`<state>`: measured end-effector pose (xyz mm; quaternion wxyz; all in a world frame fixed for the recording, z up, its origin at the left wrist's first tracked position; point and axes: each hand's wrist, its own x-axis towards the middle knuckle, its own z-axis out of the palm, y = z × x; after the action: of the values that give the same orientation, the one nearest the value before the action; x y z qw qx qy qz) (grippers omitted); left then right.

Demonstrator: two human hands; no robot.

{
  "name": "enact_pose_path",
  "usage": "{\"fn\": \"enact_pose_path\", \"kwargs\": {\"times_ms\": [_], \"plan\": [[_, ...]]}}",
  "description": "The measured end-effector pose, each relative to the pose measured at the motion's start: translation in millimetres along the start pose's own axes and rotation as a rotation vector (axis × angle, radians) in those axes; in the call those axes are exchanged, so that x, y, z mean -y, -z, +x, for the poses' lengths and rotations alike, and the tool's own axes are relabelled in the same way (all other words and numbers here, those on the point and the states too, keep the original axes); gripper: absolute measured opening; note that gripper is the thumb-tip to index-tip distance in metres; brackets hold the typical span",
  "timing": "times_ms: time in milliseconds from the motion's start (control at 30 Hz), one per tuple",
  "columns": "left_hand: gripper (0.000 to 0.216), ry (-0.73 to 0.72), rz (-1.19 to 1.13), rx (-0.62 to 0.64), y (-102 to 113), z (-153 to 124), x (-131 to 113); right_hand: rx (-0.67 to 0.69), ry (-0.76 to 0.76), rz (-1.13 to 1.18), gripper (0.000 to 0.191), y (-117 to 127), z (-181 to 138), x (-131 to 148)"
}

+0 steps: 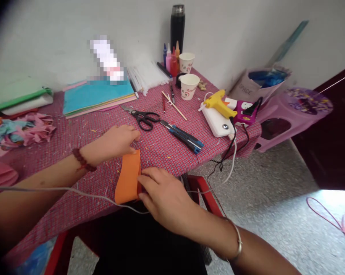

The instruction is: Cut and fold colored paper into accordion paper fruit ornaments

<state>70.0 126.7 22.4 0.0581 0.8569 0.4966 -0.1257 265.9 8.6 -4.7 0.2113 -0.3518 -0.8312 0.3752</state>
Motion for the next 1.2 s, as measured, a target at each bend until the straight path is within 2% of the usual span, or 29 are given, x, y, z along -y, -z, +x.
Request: {"fn": "enact_pose_path", "kwargs": {"times_ms": [133, 200, 300, 400, 533, 867, 1067, 1200], "plan": [[0.030, 0.015, -0.034, 0.049, -3, 11, 7, 0.202, 0.279, -0.187, 0.058, 6, 23, -7], [0.031, 0.021, -0.059, 0.053, -6, 13, 11, 0.266, 0.339, -0.247, 0.067, 3, 29, -15], [0.026, -0.068, -0.100, -0.003, -11, 9, 12, 0.268, 0.330, -0.271, 0.066, -4, 27, -28], [0.019, -0.276, -0.151, -0.056, -15, 3, 11, 0.198, 0.301, -0.254, 0.055, -13, 19, -36], [0.017, -0.415, -0.168, -0.029, -17, 3, 10, 0.147, 0.302, -0.273, 0.045, -21, 15, -38], [0.017, -0.345, -0.221, 0.170, 2, 9, 1, 0.152, 0.278, -0.301, 0.046, -21, 17, -35], [0.010, -0.341, -0.342, 0.298, 0, 12, 0, 0.147, 0.252, -0.301, 0.046, -23, 17, -32], [0.011, -0.361, -0.397, 0.296, 2, 9, 2, 0.202, 0.277, -0.239, 0.054, -9, 15, -28]]}}
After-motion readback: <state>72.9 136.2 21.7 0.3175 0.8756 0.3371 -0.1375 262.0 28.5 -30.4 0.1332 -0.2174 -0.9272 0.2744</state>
